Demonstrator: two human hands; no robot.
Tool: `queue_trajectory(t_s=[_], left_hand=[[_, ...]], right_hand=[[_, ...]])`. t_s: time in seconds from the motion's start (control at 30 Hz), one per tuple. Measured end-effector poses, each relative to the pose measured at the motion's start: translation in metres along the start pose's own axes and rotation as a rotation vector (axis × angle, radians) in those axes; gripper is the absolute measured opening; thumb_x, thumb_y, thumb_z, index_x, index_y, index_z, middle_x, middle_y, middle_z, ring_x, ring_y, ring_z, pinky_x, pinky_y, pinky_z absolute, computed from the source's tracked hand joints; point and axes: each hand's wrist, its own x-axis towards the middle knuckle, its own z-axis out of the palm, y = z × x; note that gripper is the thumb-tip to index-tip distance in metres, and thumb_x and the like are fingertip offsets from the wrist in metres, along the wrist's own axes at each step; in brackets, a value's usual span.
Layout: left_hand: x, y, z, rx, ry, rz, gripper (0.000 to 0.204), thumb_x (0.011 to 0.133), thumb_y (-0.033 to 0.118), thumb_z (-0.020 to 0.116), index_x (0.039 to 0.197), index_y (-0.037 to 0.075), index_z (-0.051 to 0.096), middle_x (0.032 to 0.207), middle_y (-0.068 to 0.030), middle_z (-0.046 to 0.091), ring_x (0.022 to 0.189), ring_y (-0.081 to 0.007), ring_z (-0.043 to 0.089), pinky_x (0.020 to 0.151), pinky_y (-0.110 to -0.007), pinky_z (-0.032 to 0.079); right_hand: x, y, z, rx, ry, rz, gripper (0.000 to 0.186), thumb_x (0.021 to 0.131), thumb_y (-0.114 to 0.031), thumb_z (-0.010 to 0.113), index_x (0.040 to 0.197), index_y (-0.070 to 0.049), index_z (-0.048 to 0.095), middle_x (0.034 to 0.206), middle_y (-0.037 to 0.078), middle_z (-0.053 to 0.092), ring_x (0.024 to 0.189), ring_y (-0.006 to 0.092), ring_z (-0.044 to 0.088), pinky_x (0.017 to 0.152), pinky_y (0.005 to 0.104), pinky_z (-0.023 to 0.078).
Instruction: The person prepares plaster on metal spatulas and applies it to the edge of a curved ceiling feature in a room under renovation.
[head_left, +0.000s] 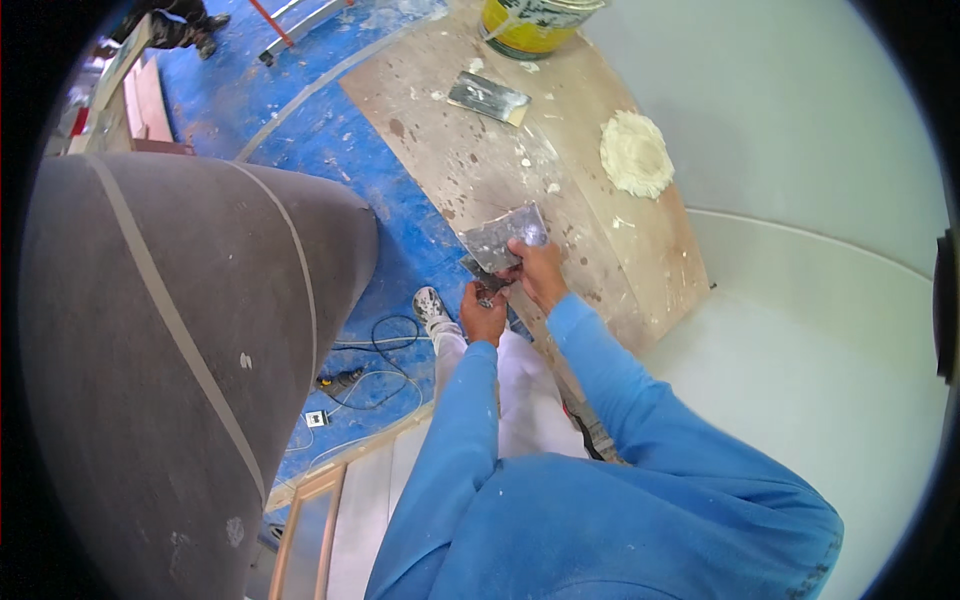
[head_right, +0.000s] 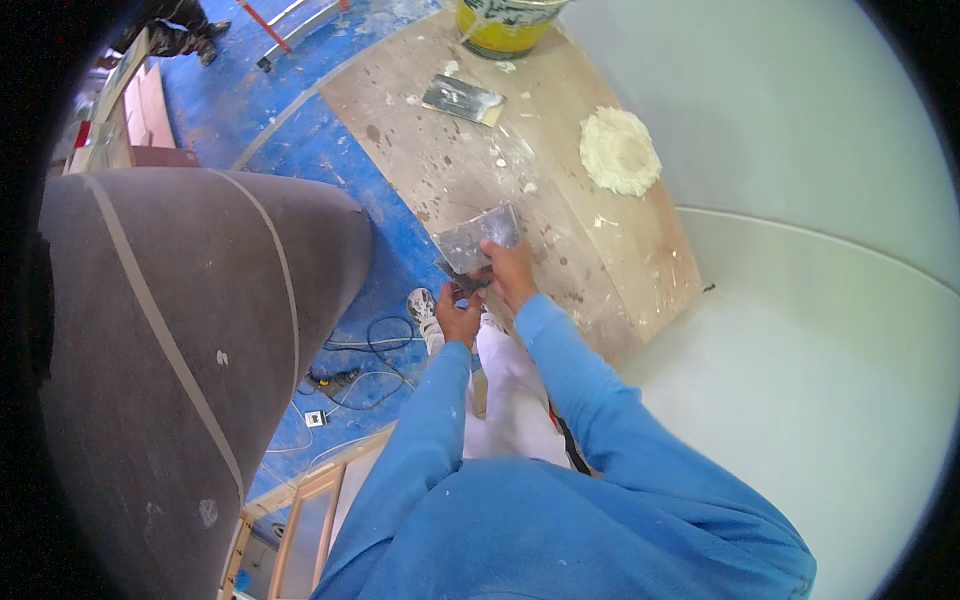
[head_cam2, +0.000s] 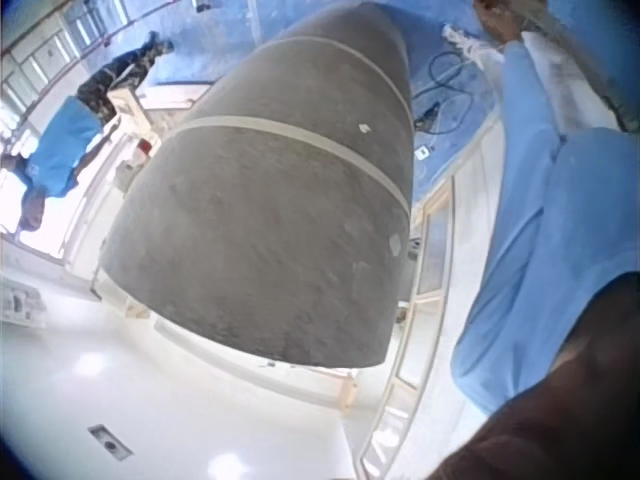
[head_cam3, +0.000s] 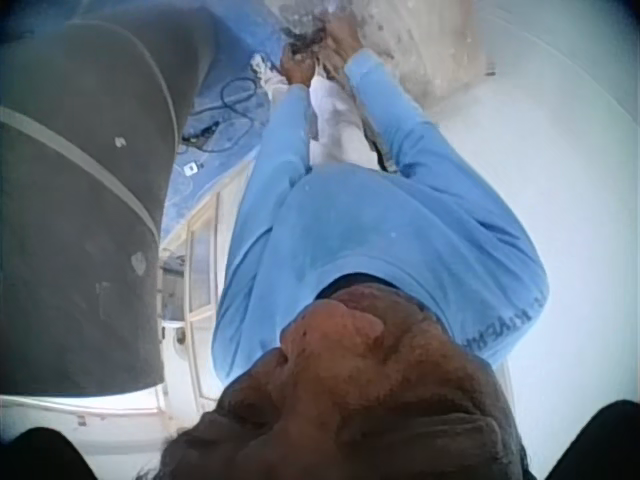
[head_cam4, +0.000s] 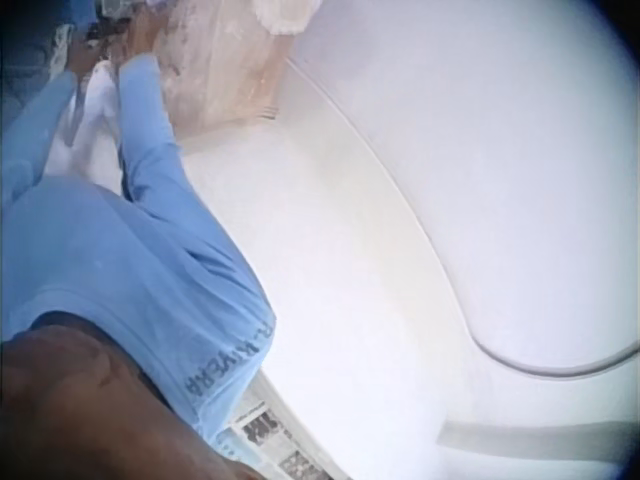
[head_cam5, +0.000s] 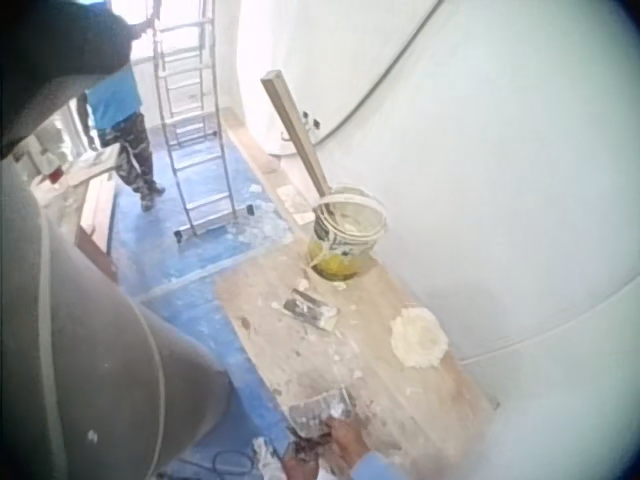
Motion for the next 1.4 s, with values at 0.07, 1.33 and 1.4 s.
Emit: queue_trajectory(t_s=[0.07,1.33,1.4], left_hand=[[-0.005,0.000,-0.002,0.005,0.068,-0.025,0.028,0.072,0.013,0.078,0.089,0.002,0.060,0.078,-0.0087,0.065,0.073,-0.0188,0.063,0.067,-0.031,0.049],[-0.036,0.010,-0.118,-0.139,-0.003,-0.119,0.028,0.087,0.018,0.064,0.108,-0.001,0.068,0.074,-0.0001,0.061,0.061,-0.0080,0.049,0.054,-0.026,0.042],[-0.008,0.030,-0.122,-0.046,-0.133,-0.025,0.030,0.086,0.021,0.065,0.105,-0.002,0.068,0.065,-0.0033,0.058,0.059,-0.0106,0.050,0.055,-0.029,0.042]], right_hand=[[-0.015,0.002,-0.013,0.128,-0.057,-0.113,0.037,0.086,-0.006,0.064,0.120,0.002,0.053,0.105,0.015,0.064,0.086,0.0311,0.067,0.055,0.0429,0.058],[-0.032,-0.085,-0.097,0.062,-0.235,-0.051,0.040,0.080,-0.004,0.070,0.117,0.002,0.055,0.104,0.013,0.066,0.084,0.0266,0.068,0.064,0.0435,0.059],[-0.045,-0.077,-0.120,0.147,-0.158,-0.053,0.036,0.082,-0.004,0.067,0.115,0.001,0.056,0.104,0.012,0.066,0.084,0.0267,0.068,0.065,0.0445,0.059]])
